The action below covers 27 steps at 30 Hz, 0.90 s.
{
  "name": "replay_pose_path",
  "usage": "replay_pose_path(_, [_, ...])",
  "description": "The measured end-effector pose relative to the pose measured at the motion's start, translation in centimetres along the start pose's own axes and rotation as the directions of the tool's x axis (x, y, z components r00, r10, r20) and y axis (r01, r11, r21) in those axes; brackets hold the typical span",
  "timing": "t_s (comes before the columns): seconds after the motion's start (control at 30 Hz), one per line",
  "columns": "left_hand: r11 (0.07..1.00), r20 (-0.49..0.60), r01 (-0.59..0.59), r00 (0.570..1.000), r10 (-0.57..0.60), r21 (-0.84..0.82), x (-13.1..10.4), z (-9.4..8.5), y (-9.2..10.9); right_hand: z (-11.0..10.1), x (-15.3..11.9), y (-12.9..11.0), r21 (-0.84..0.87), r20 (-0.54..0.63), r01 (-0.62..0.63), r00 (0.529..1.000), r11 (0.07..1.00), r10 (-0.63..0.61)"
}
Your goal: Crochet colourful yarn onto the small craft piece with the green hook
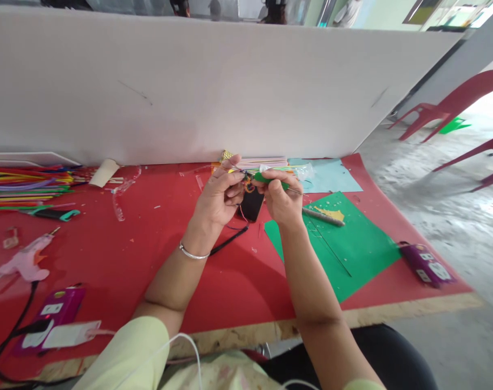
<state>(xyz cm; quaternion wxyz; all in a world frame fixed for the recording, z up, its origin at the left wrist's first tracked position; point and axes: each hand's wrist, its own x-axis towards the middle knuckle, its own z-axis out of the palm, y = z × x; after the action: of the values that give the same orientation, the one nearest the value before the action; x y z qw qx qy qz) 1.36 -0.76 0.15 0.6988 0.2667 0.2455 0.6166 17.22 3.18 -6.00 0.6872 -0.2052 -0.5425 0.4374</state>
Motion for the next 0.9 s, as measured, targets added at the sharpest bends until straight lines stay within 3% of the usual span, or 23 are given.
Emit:
replay_pose_path(0.17, [0.999,-0.042,0.026,0.999,-0.025,0.028,0.0,0.2,-0.1,-0.8,0.4,0.1,-0.055,0.061,0.116,0.992,0.992,-0.112])
replay_pose_path(0.4, [0.999,-0.037,0.044,0.998,-0.043,0.027,-0.1,0.3,0.1,-2.2,0.8,-0.2,-0.087,0.157,0.158,0.977,0.983,-0.143])
replay_pose_path(0.9, [0.997,-0.076,0.060,0.996,-0.056,0.043,0.0,0.2,0.2,-3.1,1.5,-2.7,-0.182,0.319,0.405,0.886,0.896,-0.336])
